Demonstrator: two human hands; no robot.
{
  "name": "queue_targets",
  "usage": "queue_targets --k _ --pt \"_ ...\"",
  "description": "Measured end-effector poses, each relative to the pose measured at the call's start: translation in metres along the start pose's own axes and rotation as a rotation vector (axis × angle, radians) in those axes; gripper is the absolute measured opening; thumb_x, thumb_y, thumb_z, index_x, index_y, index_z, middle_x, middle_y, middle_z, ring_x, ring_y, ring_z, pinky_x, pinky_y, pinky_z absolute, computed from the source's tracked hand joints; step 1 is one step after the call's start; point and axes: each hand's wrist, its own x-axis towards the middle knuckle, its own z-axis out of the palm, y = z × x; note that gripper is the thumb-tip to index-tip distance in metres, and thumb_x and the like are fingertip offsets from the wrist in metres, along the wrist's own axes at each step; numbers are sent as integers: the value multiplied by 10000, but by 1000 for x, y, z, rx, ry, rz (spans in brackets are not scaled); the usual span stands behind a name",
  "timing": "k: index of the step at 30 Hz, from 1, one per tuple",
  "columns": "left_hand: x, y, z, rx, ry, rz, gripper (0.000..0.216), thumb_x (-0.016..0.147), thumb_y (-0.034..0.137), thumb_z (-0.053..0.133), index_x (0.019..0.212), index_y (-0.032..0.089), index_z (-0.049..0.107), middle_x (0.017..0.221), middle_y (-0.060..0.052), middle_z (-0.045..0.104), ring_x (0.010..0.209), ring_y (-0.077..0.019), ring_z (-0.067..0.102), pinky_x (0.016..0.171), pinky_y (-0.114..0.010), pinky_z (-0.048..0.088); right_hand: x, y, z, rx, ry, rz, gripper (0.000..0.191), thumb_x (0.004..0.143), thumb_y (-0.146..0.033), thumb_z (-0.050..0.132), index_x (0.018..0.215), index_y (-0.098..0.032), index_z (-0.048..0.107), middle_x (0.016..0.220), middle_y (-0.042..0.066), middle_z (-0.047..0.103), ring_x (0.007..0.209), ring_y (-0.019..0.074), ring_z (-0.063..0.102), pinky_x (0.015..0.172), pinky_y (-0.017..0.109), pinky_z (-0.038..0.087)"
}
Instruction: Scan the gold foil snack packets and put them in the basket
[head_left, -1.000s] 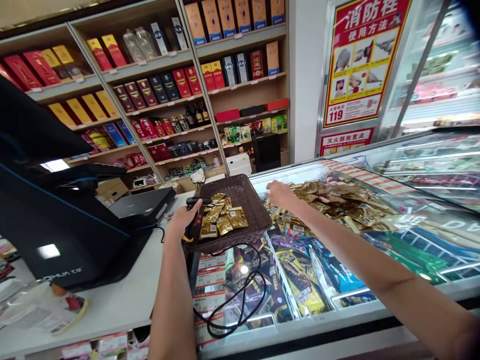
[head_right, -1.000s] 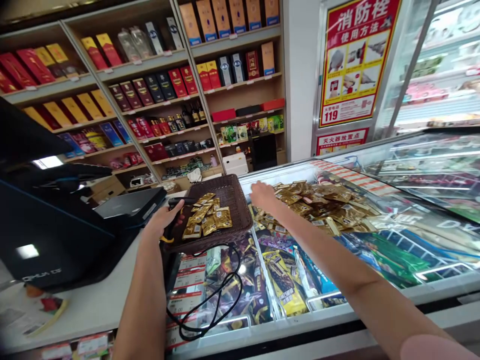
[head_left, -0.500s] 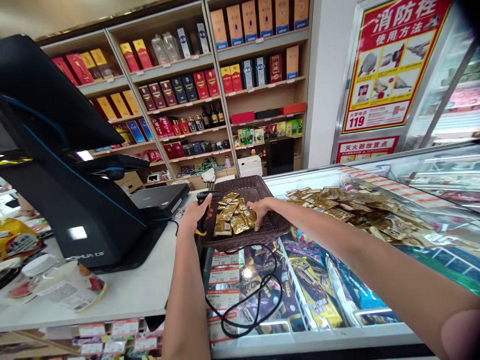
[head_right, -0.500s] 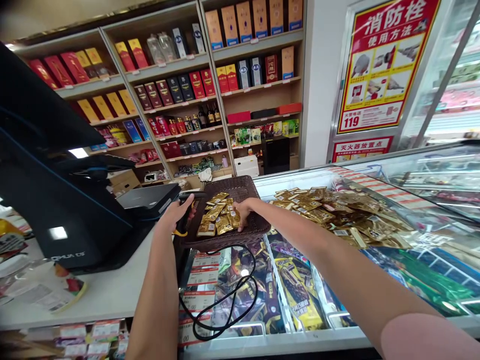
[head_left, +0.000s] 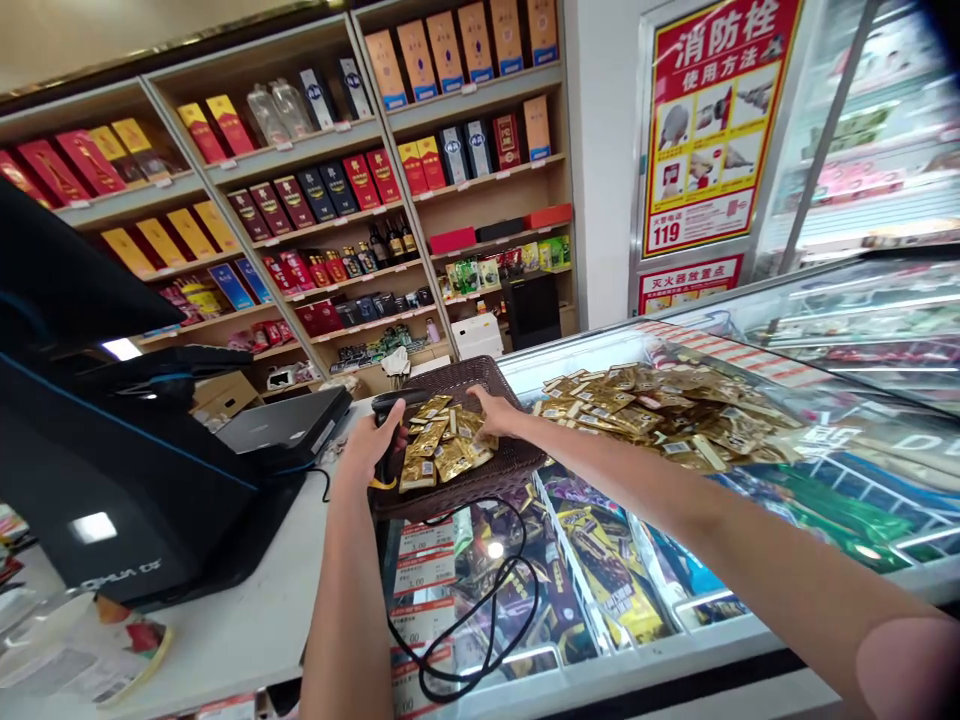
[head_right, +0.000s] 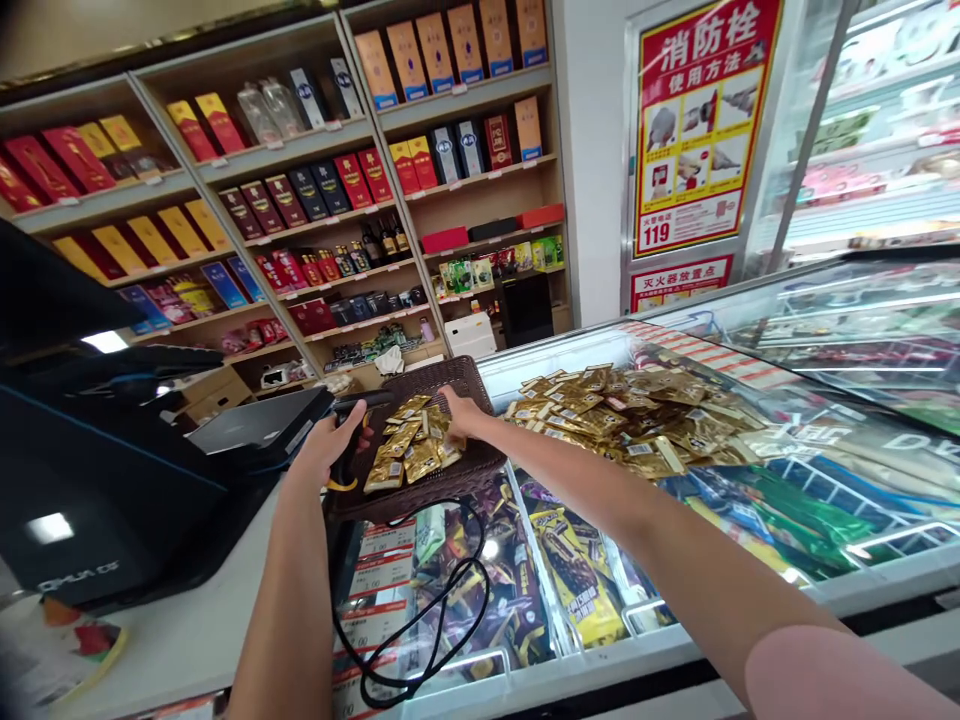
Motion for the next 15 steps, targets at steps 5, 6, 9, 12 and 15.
queue_targets --k 5,6,9,12,15 --pt "-16 26 33 -163 -92 38 530 648 653 637 795 144 602 711 -52 660 539 -132 589 512 -235 470 -28 32 -42 346 162 140 511 788 -264 650 1253 -166 460 1174 123 589 990 214 586 713 246 470" --pt "-21 32 42 -205 -120 42 527 656 647 637 807 144 594 714 -51 658 531 -124 581 501 -227 463 -34 39 -50 435 180 161 475 806 -254 627 1244 -164 468 1166 118 594 960 197 596 674 226 473" --pt "-36 45 69 -277 -180 31 525 668 631 643 848 143 581 744 -65 668 539 -121 590 501 -221 468 -47 56 -70 628 227 174 401 845 -209 554 1235 -164 473 1131 111 603 831 158 617 561 199 476" --pt "-47 51 87 -264 -222 40 516 673 618 648 852 138 590 755 -67 672 559 -123 605 543 -231 494 -50 68 -80 689 283 145 349 830 -189 558 1174 -171 504 1089 104 600 758 148 612 492 194 475" --pt "-52 51 95 -226 -271 57 505 682 614 641 854 142 596 744 -50 669 560 -117 606 566 -236 504 -47 75 -82 722 298 138 302 805 -179 592 1099 -174 527 994 81 614 719 144 612 475 194 479"
